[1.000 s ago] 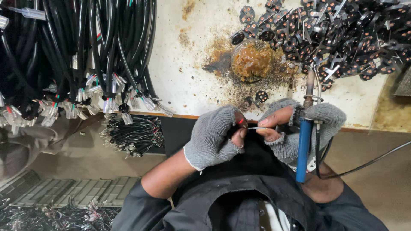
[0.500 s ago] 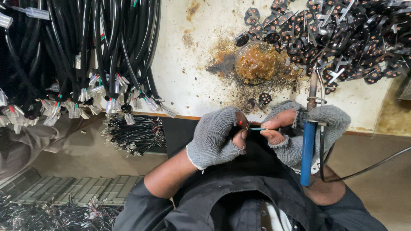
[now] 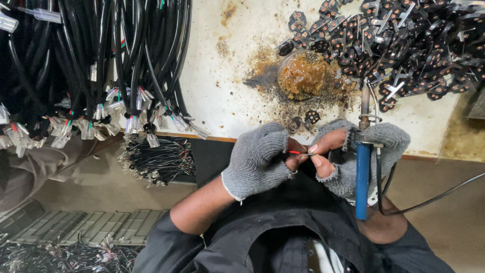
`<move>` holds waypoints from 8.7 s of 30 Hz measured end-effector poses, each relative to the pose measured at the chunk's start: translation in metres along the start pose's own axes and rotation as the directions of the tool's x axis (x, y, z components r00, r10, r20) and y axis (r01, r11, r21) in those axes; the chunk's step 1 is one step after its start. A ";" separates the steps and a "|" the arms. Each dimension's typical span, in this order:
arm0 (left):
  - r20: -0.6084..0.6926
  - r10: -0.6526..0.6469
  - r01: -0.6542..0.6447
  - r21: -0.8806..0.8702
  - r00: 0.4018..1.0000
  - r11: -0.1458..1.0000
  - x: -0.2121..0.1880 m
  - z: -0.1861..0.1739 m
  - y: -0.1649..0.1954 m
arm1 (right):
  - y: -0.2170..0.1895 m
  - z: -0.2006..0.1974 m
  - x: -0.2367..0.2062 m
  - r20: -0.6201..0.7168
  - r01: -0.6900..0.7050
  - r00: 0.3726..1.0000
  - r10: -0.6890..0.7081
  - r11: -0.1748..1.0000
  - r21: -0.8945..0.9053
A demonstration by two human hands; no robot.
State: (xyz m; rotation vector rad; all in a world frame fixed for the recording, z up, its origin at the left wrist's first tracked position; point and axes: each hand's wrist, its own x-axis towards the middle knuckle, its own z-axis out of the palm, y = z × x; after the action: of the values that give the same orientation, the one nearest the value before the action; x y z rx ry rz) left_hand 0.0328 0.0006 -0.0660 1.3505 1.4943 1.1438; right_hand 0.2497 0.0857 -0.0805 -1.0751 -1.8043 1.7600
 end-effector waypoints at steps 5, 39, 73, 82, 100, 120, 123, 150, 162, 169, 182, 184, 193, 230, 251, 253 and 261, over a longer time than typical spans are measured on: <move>-0.026 0.066 -0.063 0.110 0.997 0.992 0.001 0.001 0.004 | -0.014 0.006 0.003 0.020 -0.020 1.000 0.017 0.987 0.158; -0.058 0.009 -0.005 0.081 0.998 0.997 0.008 -0.034 0.004 | -0.025 0.010 0.037 0.031 0.411 0.869 -0.494 0.685 -0.602; -0.017 0.025 -0.014 0.463 1.000 0.886 0.018 -0.004 -0.001 | 0.007 -0.026 0.001 0.330 0.577 0.805 -0.493 0.522 -0.628; -0.022 0.000 0.010 0.463 1.000 0.886 0.019 -0.004 -0.001 | 0.009 -0.026 0.005 0.390 0.599 0.795 -0.465 0.493 -0.631; -0.037 0.020 0.000 0.478 0.999 0.879 0.019 -0.003 -0.001 | 0.005 -0.028 -0.002 0.309 0.534 0.837 -0.453 0.551 -0.641; -0.026 0.032 -0.016 0.457 0.999 0.889 0.019 -0.004 -0.002 | 0.008 -0.026 0.009 0.494 0.647 0.762 -0.418 0.484 -0.589; -0.036 0.016 0.004 0.509 0.999 0.861 0.018 -0.003 -0.003 | 0.009 -0.025 0.011 0.501 0.677 0.735 -0.457 0.461 -0.573; -0.058 0.047 -0.013 0.474 0.997 0.880 0.020 -0.001 -0.001 | -0.021 -0.010 0.015 0.245 0.535 0.821 -0.517 0.543 -0.647; -0.050 0.041 -0.011 0.498 0.998 0.867 0.021 -0.001 -0.002 | -0.013 -0.012 0.014 0.265 0.552 0.807 -0.529 0.513 -0.657; -0.037 0.090 -0.060 0.487 0.995 0.871 0.023 -0.005 0.001 | -0.005 -0.016 0.014 0.273 0.610 0.785 -0.556 0.619 -0.494; -0.067 0.131 -0.078 0.511 0.989 0.856 0.020 -0.002 -0.002 | -0.046 -0.004 -0.003 -0.087 0.170 0.974 -0.209 0.929 -0.328; -0.055 0.114 -0.070 0.509 0.992 0.858 0.021 -0.002 -0.002 | -0.034 -0.005 0.003 -0.046 0.190 0.971 -0.236 0.869 -0.458; -0.033 0.043 -0.020 0.519 0.999 0.855 0.020 -0.002 -0.004 | -0.001 -0.021 -0.001 0.166 0.555 0.800 -0.577 0.604 -0.572; -0.033 0.061 -0.038 0.478 0.998 0.878 0.019 -0.003 -0.005 | -0.036 0.010 0.016 -0.112 0.186 0.963 -0.244 0.908 -0.376; 0.019 0.037 -0.041 0.329 0.999 0.943 0.025 -0.018 0.020 | 0.011 0.020 0.012 -0.117 -0.034 0.993 0.013 0.985 -0.172; 0.052 -0.038 0.028 0.175 0.998 0.984 0.020 -0.022 0.025 | 0.011 0.017 0.009 -0.136 0.115 0.983 -0.124 0.991 -0.072; 0.016 -0.161 0.160 0.034 0.987 0.987 0.009 -0.010 0.018 | -0.002 0.010 0.008 -0.041 0.090 0.995 -0.094 0.992 -0.090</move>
State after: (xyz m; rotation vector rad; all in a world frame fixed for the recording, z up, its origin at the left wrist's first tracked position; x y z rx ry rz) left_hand 0.0269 0.0086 -0.0453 1.2342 1.5837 1.0071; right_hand 0.2367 0.0852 -0.0817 -1.0390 -1.8885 1.6034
